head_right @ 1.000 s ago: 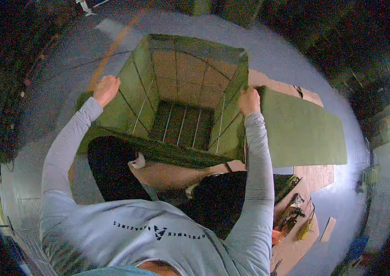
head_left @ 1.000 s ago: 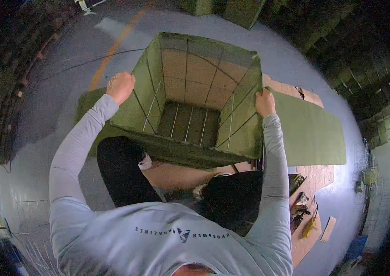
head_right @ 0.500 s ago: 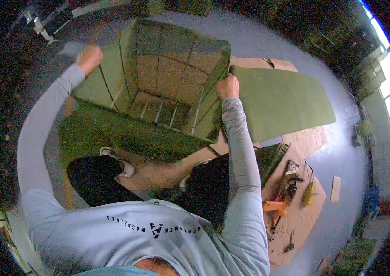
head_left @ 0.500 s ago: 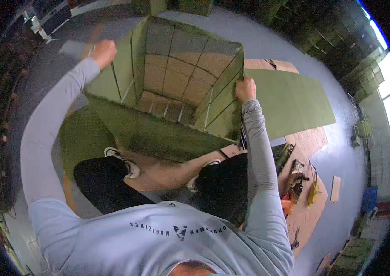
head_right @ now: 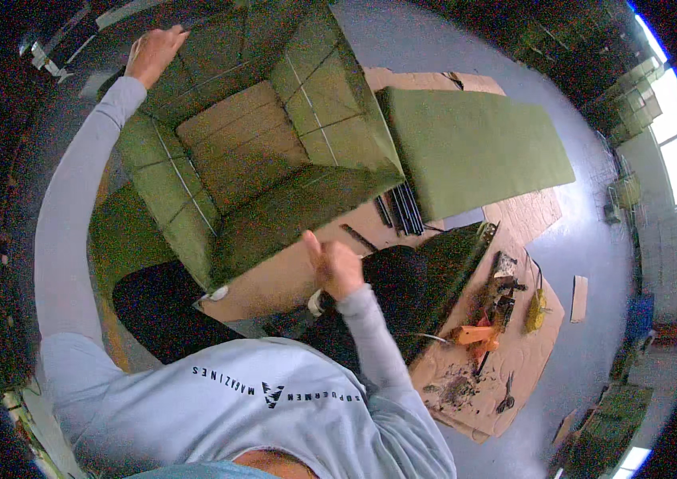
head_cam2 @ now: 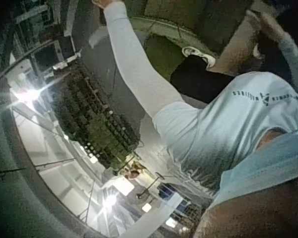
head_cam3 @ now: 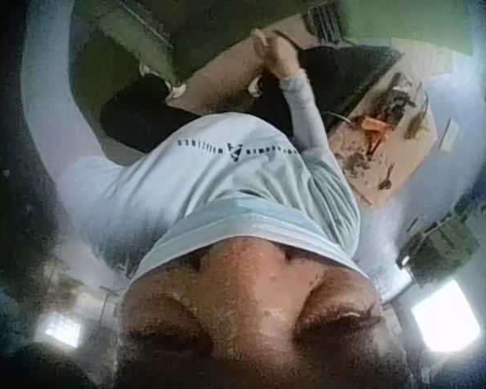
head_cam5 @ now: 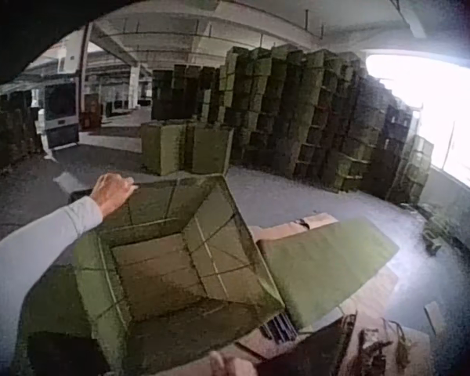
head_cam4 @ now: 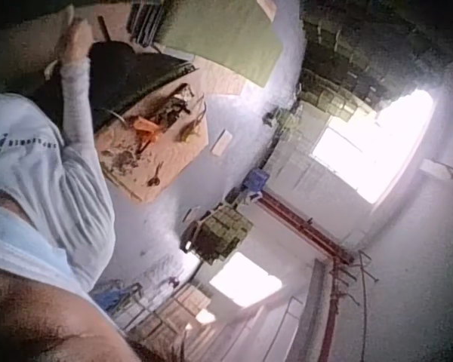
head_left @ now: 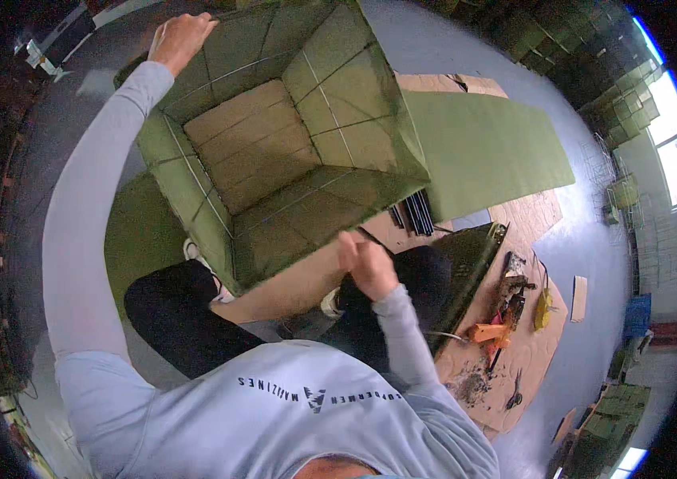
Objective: Assembling and securing a green wire-mesh container using a glue gun and manual alignment.
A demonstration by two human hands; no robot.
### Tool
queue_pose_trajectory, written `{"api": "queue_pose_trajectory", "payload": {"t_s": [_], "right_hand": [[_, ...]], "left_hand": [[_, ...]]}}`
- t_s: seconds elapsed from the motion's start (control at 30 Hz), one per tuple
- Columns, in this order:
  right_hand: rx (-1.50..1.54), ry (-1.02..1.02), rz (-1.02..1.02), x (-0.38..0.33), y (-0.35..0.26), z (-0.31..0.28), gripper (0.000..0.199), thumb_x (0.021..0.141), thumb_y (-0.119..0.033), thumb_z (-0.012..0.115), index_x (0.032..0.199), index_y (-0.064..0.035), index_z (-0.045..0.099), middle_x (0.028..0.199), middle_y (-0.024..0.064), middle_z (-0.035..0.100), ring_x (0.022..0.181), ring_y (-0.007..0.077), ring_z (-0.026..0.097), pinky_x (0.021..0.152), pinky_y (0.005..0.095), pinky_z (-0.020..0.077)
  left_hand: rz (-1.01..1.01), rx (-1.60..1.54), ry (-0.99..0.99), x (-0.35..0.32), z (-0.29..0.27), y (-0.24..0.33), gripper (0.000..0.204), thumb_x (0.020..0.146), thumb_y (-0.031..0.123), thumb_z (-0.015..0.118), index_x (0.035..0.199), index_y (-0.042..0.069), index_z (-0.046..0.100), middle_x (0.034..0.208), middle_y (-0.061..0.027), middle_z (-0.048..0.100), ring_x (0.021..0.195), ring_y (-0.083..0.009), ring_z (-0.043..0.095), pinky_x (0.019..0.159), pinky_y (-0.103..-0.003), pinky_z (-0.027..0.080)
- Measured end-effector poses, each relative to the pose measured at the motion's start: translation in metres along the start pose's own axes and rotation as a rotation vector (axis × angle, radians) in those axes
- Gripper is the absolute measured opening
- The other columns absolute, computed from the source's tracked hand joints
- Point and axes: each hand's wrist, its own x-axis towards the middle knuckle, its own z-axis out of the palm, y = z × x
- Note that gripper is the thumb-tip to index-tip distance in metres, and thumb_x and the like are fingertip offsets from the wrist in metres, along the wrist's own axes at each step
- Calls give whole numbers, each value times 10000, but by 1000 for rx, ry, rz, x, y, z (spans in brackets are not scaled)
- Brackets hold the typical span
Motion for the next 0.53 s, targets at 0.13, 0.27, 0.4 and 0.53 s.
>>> {"api": "queue_pose_trajectory", "payload": {"t_s": [0.13,0.27,0.4,0.53], "right_hand": [[496,750,208,15,15,-100,154,930,-140,526,907,-26,627,813,167,640,702,210,623,619,308,475],[214,1007,35,114,54,-147,197,925,-167,526,1022,-8,590,918,164,662,817,285,648,716,369,490],[328,749,-43,173,72,-142,239,925,-204,527,1093,-50,597,999,195,646,929,331,632,779,385,486],[197,611,115,181,60,-134,363,873,-207,602,1195,-47,552,1042,238,630,995,278,628,831,396,471]], "left_hand": [[-20,5,21,-7,-6,9,271,925,360,487,886,105,572,661,-163,619,624,-324,632,557,-436,521],[24,-40,94,-7,0,0,267,926,356,488,876,107,570,634,-157,610,604,-344,618,530,-446,501],[25,-161,69,-5,-19,18,266,933,352,480,920,102,571,649,-156,617,609,-351,614,520,-447,483],[-122,-287,-8,-26,-45,6,401,919,393,496,1217,129,545,870,-223,643,804,-338,635,714,-470,493]]}}
